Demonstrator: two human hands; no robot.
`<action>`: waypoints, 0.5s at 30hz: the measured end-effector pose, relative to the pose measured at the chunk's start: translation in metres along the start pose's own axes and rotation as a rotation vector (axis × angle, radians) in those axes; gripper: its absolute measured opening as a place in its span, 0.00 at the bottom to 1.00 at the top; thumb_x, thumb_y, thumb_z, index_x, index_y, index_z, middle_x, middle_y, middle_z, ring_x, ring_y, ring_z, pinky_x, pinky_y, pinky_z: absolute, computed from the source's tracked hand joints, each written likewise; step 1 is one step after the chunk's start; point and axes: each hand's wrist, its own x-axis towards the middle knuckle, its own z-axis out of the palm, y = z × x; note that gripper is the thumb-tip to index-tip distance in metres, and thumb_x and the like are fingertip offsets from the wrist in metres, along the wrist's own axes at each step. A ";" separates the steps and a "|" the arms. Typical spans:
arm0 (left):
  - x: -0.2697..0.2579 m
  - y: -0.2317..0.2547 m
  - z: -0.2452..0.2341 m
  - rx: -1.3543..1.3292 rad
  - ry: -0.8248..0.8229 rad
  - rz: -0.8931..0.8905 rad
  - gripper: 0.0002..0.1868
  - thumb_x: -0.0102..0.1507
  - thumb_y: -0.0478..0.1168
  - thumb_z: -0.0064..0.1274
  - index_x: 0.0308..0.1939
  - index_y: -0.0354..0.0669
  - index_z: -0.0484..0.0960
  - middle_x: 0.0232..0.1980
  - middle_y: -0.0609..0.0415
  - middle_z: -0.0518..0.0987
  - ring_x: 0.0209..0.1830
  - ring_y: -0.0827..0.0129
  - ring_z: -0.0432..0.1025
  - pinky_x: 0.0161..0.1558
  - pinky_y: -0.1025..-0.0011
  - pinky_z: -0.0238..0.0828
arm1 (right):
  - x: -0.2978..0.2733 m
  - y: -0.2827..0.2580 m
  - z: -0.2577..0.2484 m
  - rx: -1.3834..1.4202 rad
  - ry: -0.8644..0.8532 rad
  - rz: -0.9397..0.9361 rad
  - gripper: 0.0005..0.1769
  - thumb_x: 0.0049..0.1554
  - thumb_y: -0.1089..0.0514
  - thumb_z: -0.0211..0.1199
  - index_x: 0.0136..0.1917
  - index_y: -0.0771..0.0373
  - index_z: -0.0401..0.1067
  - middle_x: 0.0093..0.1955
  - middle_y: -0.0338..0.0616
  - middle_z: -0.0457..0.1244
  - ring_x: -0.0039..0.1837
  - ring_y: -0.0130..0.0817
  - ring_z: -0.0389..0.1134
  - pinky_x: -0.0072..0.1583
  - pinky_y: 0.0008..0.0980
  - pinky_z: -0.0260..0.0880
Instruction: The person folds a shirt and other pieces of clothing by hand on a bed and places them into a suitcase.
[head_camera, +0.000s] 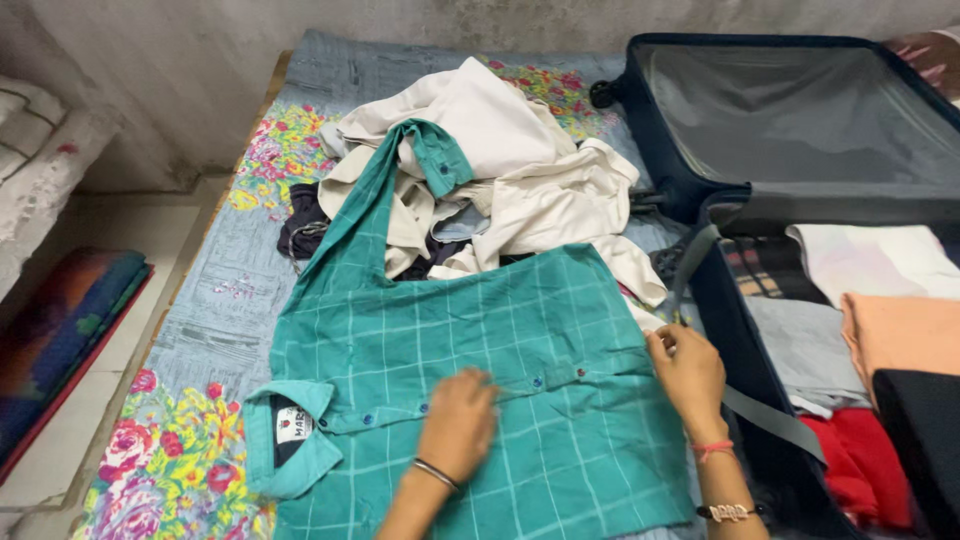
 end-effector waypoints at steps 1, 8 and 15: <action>-0.004 0.015 0.014 -0.021 -0.062 -0.006 0.20 0.59 0.39 0.56 0.55 0.38 0.78 0.64 0.41 0.73 0.69 0.46 0.62 0.68 0.48 0.54 | -0.004 0.006 0.001 -0.041 -0.042 0.040 0.14 0.58 0.48 0.66 0.45 0.61 0.80 0.42 0.51 0.70 0.44 0.51 0.73 0.47 0.45 0.71; -0.002 0.072 0.070 -0.060 -0.318 -0.200 0.35 0.63 0.52 0.53 0.72 0.48 0.66 0.80 0.49 0.54 0.81 0.48 0.42 0.74 0.37 0.29 | -0.029 0.032 0.003 0.014 -0.003 -0.172 0.16 0.46 0.51 0.73 0.43 0.62 0.78 0.41 0.50 0.67 0.45 0.49 0.70 0.47 0.45 0.70; -0.011 0.074 0.082 0.065 -0.331 -0.162 0.37 0.65 0.58 0.45 0.77 0.54 0.59 0.83 0.51 0.47 0.82 0.49 0.37 0.74 0.37 0.22 | -0.067 0.023 0.006 -0.092 -0.109 -0.270 0.23 0.44 0.49 0.73 0.51 0.59 0.76 0.45 0.45 0.68 0.50 0.47 0.70 0.50 0.46 0.68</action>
